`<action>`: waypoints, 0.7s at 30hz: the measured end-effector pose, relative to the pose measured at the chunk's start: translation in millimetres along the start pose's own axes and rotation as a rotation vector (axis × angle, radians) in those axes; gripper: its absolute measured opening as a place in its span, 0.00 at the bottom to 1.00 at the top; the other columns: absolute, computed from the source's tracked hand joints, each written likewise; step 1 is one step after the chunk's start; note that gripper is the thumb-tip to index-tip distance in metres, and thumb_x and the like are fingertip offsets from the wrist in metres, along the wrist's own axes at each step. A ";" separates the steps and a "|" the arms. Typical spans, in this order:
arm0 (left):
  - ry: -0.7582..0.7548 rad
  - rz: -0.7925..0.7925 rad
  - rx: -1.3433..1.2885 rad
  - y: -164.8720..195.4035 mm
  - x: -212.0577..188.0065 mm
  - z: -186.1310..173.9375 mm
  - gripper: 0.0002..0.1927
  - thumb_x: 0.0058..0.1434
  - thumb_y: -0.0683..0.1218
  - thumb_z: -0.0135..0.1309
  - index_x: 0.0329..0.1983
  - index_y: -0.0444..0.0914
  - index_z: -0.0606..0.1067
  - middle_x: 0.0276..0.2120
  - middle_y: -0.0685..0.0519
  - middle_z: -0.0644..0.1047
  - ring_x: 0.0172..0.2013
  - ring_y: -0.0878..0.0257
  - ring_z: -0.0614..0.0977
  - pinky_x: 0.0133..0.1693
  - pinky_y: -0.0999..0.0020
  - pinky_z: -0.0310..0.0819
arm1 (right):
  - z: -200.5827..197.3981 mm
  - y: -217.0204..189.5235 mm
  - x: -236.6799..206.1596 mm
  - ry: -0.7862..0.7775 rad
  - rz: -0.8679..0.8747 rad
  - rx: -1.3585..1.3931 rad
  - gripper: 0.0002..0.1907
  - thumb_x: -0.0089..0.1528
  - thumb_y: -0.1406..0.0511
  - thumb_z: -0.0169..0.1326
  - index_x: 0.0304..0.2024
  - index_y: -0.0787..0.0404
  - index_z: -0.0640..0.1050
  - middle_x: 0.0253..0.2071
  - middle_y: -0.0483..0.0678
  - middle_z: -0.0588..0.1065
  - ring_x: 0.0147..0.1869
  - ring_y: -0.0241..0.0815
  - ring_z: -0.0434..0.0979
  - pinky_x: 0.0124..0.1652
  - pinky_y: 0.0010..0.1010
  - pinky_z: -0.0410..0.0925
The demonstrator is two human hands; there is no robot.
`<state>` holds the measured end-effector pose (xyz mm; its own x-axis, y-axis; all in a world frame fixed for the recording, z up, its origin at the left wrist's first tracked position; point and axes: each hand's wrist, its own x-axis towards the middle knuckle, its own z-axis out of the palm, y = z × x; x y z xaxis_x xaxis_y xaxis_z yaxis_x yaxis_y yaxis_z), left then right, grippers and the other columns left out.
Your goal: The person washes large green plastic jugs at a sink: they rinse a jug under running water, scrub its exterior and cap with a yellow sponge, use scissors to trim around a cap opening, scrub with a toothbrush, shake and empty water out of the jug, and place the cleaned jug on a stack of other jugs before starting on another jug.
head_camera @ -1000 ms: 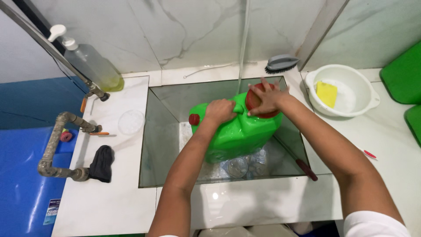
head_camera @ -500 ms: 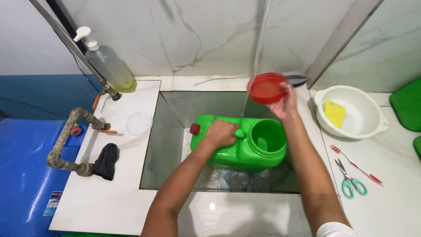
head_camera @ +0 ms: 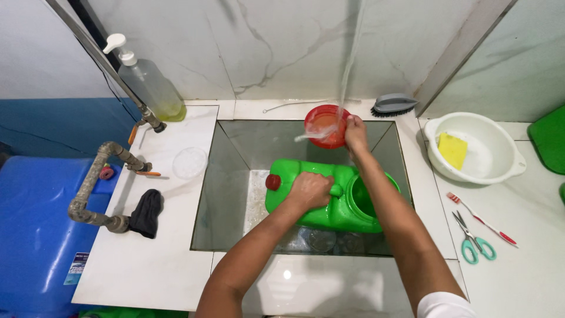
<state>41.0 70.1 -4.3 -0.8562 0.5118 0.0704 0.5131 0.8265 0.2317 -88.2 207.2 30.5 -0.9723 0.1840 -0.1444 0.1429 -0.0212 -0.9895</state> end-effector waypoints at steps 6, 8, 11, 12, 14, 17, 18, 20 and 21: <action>0.017 -0.004 0.007 5.1 14.5 11.7 0.10 0.49 0.46 0.57 0.34 0.39 0.79 0.28 0.41 0.81 0.31 0.44 0.85 0.36 0.47 0.79 | -8.4 -0.1 7.0 0.074 -0.456 -0.422 0.22 0.76 0.57 0.36 0.49 0.67 0.76 0.44 0.61 0.78 0.49 0.58 0.77 0.49 0.44 0.68; 0.019 -0.018 0.001 5.6 19.0 13.6 0.10 0.48 0.46 0.58 0.33 0.39 0.79 0.28 0.41 0.81 0.31 0.43 0.84 0.36 0.47 0.79 | -12.8 -2.5 6.9 0.042 -0.503 -0.526 0.22 0.75 0.57 0.37 0.50 0.67 0.77 0.47 0.64 0.77 0.53 0.64 0.75 0.53 0.47 0.67; 0.059 -0.011 0.029 4.8 24.6 14.3 0.10 0.49 0.46 0.58 0.34 0.38 0.79 0.29 0.40 0.81 0.32 0.43 0.85 0.36 0.48 0.80 | -17.9 -9.8 2.9 0.023 -0.457 -0.480 0.22 0.73 0.57 0.38 0.50 0.66 0.77 0.47 0.63 0.78 0.53 0.62 0.77 0.53 0.45 0.67; 0.059 -0.023 0.018 4.4 26.4 14.2 0.10 0.49 0.46 0.58 0.34 0.38 0.79 0.29 0.40 0.81 0.32 0.43 0.85 0.36 0.47 0.79 | -18.9 -12.3 2.0 0.021 -0.429 -0.430 0.22 0.73 0.56 0.38 0.50 0.66 0.77 0.46 0.62 0.78 0.52 0.60 0.78 0.52 0.44 0.68; 0.048 -0.042 -0.004 2.8 30.1 14.6 0.10 0.49 0.46 0.58 0.34 0.38 0.79 0.29 0.40 0.82 0.32 0.43 0.84 0.36 0.46 0.79 | -19.9 -16.1 1.2 0.031 -0.453 -0.422 0.22 0.72 0.57 0.38 0.51 0.65 0.77 0.46 0.61 0.79 0.51 0.57 0.79 0.52 0.42 0.69; 0.057 -0.070 0.007 -0.7 36.2 16.0 0.12 0.47 0.45 0.59 0.36 0.38 0.78 0.30 0.40 0.82 0.33 0.43 0.85 0.36 0.47 0.79 | -18.3 -17.8 1.1 -0.032 -0.385 -0.358 0.21 0.72 0.56 0.39 0.53 0.63 0.75 0.44 0.58 0.80 0.48 0.50 0.81 0.49 0.40 0.71; 0.049 -0.076 0.016 -2.2 38.4 16.5 0.13 0.49 0.46 0.59 0.38 0.38 0.78 0.30 0.40 0.82 0.33 0.43 0.85 0.36 0.47 0.79 | -16.8 -17.3 0.9 -0.063 -0.346 -0.323 0.21 0.72 0.55 0.39 0.55 0.62 0.75 0.43 0.57 0.80 0.46 0.48 0.82 0.48 0.39 0.71; 0.034 -0.083 0.034 -6.1 43.0 16.1 0.16 0.51 0.47 0.59 0.42 0.37 0.77 0.31 0.40 0.82 0.34 0.43 0.85 0.37 0.47 0.79 | -11.5 -15.5 -0.2 -0.004 -0.440 -0.285 0.20 0.74 0.56 0.39 0.58 0.62 0.73 0.43 0.55 0.79 0.47 0.48 0.80 0.48 0.39 0.72; 0.056 -0.070 0.035 -8.2 45.4 15.0 0.17 0.51 0.49 0.60 0.43 0.38 0.76 0.32 0.41 0.82 0.35 0.44 0.85 0.38 0.47 0.79 | -7.4 -14.3 -1.3 0.025 -0.486 -0.267 0.19 0.76 0.57 0.39 0.60 0.61 0.72 0.43 0.54 0.78 0.47 0.47 0.79 0.48 0.39 0.72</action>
<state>-1.2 90.1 -17.5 -0.8917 0.4390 0.1100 0.4526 0.8682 0.2035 -87.6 214.5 44.8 -0.9337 0.1337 0.3323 -0.2764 0.3211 -0.9058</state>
